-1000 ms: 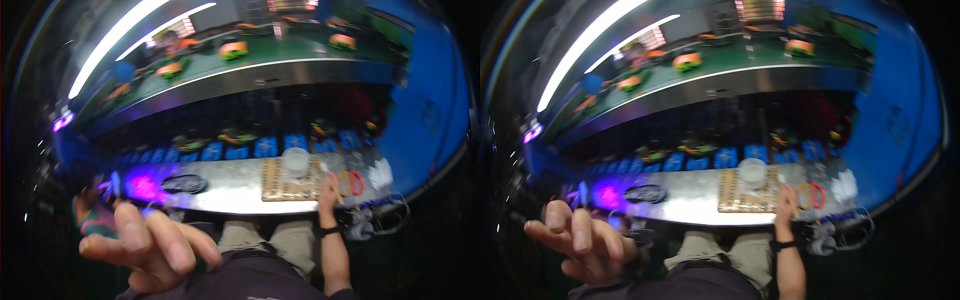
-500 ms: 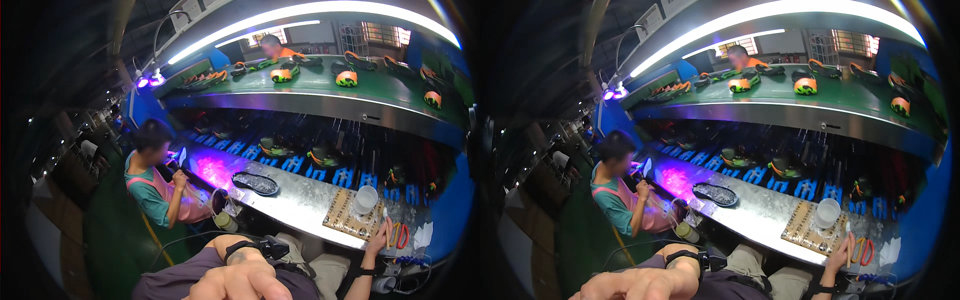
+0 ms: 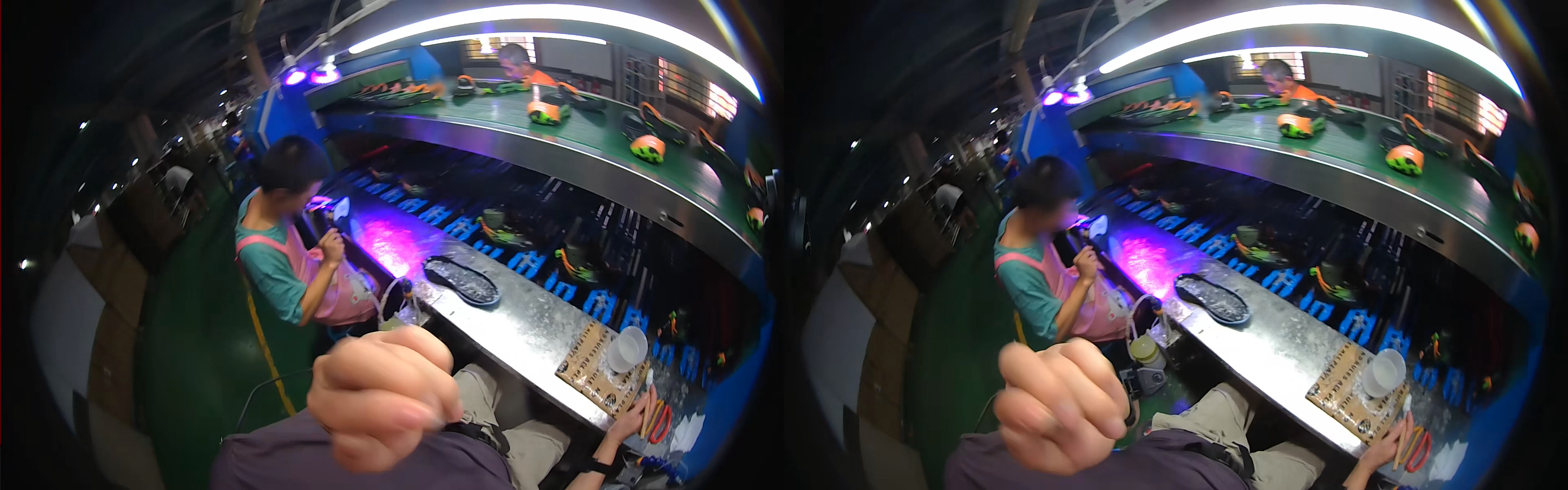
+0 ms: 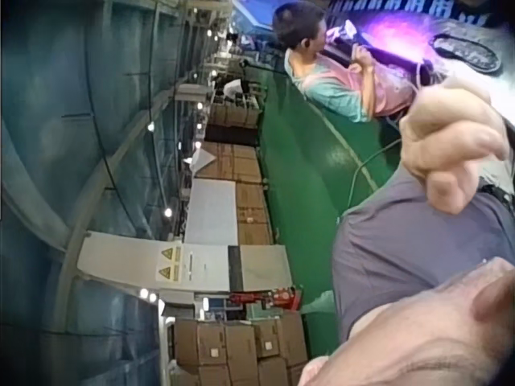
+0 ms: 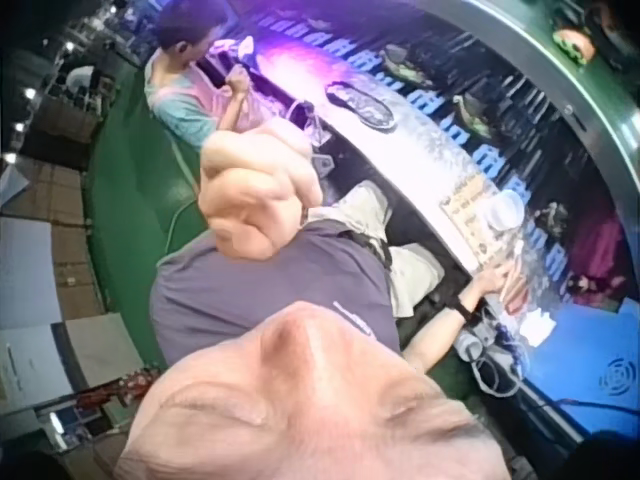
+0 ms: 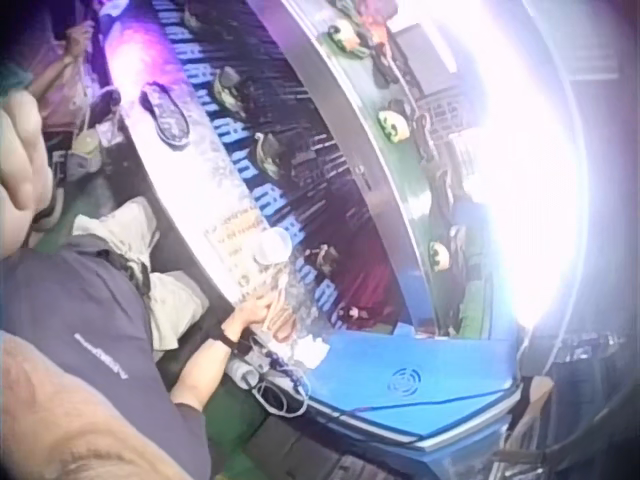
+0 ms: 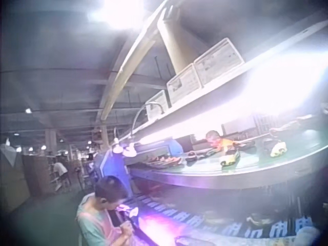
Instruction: Applying glue to the edges and surfaces of shoe outsoles using a brush before placement on a conveyor belt.
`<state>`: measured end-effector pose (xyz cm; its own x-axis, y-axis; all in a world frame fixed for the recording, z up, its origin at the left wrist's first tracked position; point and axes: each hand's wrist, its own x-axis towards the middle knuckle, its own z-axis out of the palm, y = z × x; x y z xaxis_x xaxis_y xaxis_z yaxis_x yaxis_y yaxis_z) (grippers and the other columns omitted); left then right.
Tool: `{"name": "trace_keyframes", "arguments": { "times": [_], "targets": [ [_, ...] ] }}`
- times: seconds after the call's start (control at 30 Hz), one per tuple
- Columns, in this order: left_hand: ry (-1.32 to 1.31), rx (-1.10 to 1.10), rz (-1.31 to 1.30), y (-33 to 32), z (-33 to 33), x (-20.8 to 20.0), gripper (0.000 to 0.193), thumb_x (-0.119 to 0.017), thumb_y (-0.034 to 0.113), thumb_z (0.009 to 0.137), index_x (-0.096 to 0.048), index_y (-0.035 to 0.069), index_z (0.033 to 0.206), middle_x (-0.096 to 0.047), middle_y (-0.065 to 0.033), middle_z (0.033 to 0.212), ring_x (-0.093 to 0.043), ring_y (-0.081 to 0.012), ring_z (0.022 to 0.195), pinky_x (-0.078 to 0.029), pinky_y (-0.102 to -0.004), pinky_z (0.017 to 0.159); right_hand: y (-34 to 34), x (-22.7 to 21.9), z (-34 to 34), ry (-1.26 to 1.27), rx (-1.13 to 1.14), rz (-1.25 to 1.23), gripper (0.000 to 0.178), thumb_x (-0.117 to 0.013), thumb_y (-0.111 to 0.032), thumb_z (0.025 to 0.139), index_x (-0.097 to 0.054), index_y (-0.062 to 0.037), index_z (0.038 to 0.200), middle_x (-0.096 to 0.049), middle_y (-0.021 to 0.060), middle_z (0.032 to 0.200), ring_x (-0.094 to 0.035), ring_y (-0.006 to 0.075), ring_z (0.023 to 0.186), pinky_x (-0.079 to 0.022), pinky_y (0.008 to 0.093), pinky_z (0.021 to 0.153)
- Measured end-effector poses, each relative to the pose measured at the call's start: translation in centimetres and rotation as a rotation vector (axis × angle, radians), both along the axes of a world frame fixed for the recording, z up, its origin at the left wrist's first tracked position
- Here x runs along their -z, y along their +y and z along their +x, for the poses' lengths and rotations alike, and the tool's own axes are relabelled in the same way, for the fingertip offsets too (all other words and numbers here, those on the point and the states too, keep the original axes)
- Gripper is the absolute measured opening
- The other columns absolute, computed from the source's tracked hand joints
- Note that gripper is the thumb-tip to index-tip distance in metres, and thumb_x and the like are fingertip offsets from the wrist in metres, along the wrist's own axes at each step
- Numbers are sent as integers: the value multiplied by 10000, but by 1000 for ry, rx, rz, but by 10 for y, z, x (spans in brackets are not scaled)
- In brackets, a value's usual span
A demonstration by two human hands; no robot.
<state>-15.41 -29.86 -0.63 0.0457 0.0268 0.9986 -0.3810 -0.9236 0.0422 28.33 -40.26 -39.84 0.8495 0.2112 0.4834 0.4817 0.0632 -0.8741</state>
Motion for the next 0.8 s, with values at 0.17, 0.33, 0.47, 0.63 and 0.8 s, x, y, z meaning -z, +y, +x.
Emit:
{"name": "trace_keyframes", "arguments": {
  "times": [0.17,0.33,0.47,0.63,0.8],
  "targets": [
    [296,76,345,-25,-35,-42,223,-676,134,910,-728,-4,1077,-661,-150,827,-632,-221,581,-449,-317,482,10,-10,-1,8,0,-70,320,-509,-182,1059,-621,5,1293,-631,22,1102,-419,90,705,-393,240,638],
    [257,-102,297,-19,-37,-48,169,-674,-6,833,-611,-136,745,-576,-164,640,-471,-182,452,-342,-294,403,8,-26,-11,25,21,-98,314,-514,-178,1054,-634,20,1266,-657,47,1161,-448,111,713,-420,257,652],
    [296,-137,-26,-19,-9,-50,182,-713,96,838,-683,-78,880,-576,-113,647,-530,-192,476,-360,-307,398,3,-32,-13,38,48,-175,307,-497,-159,1056,-635,32,1253,-660,96,1186,-533,158,809,-460,289,747],
    [500,-287,116,112,40,-75,264,-615,-50,761,-736,21,984,-682,-117,815,-624,-240,598,-510,-341,525,10,-16,1,-249,118,-249,305,-491,-98,1038,-613,96,1240,-653,156,1257,-600,264,1117,-461,347,960],
    [341,-1009,164,351,53,-51,143,-584,104,796,-694,14,782,-697,-215,806,-693,-372,729,-578,-442,690,19,-28,-14,-11,129,-143,288,-491,-79,1034,-619,102,1218,-649,173,1255,-604,269,1123,-463,359,984]
  ]
}}
